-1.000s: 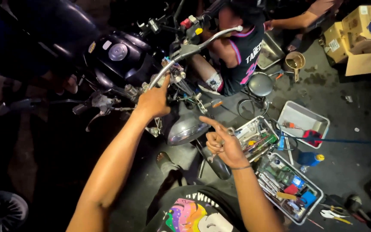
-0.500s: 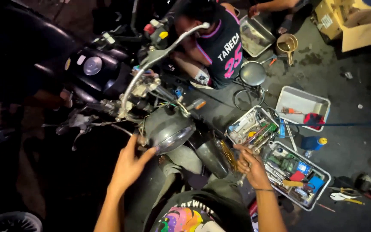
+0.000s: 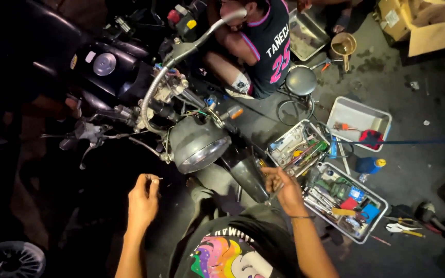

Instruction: Repairing and adjusting the front headlight and wiring assembly of a motorcycle using hand tools.

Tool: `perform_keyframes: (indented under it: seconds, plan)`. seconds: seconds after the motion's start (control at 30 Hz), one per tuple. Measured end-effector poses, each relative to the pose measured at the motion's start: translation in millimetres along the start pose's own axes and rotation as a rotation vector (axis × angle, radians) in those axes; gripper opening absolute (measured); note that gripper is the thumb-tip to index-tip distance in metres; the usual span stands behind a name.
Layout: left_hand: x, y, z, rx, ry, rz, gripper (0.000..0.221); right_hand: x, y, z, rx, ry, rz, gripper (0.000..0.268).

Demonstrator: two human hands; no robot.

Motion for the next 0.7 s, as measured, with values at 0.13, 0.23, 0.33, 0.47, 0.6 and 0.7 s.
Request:
perform_keyframes:
  seconds: [0.13,0.23,0.33,0.47,0.6,0.7]
  plan:
    - [-4,0,18,0.096,0.025,0.0,0.014,-2,-22,6,-0.024,0.014,0.116,0.063]
    - [-8,-6,36,0.125,0.075,-0.053,0.01,8,-43,15,0.071,0.064,0.205,0.068]
    - [-37,-17,69,0.178,0.077,-0.142,0.012,24,-84,57,0.36,0.223,0.264,0.068]
    - [-71,-27,83,0.378,0.154,-0.165,0.014,10,-88,59,0.616,0.375,0.301,0.079]
    - [-122,-59,100,0.74,0.262,-0.073,0.016,29,-204,106,0.821,0.465,0.319,0.049]
    - [-161,-94,108,0.919,0.298,-0.009,0.021,16,-255,90,0.951,0.486,0.26,0.027]
Point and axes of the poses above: each hand's wrist, its own x-axis away from the middle knuckle, its own y-axis out of the back of the hand, z = x × y, the point moved 1 cm from there along -x, towards the middle knuckle, and after that the axes turned 8 degrees about y, right-handed, at the moved point
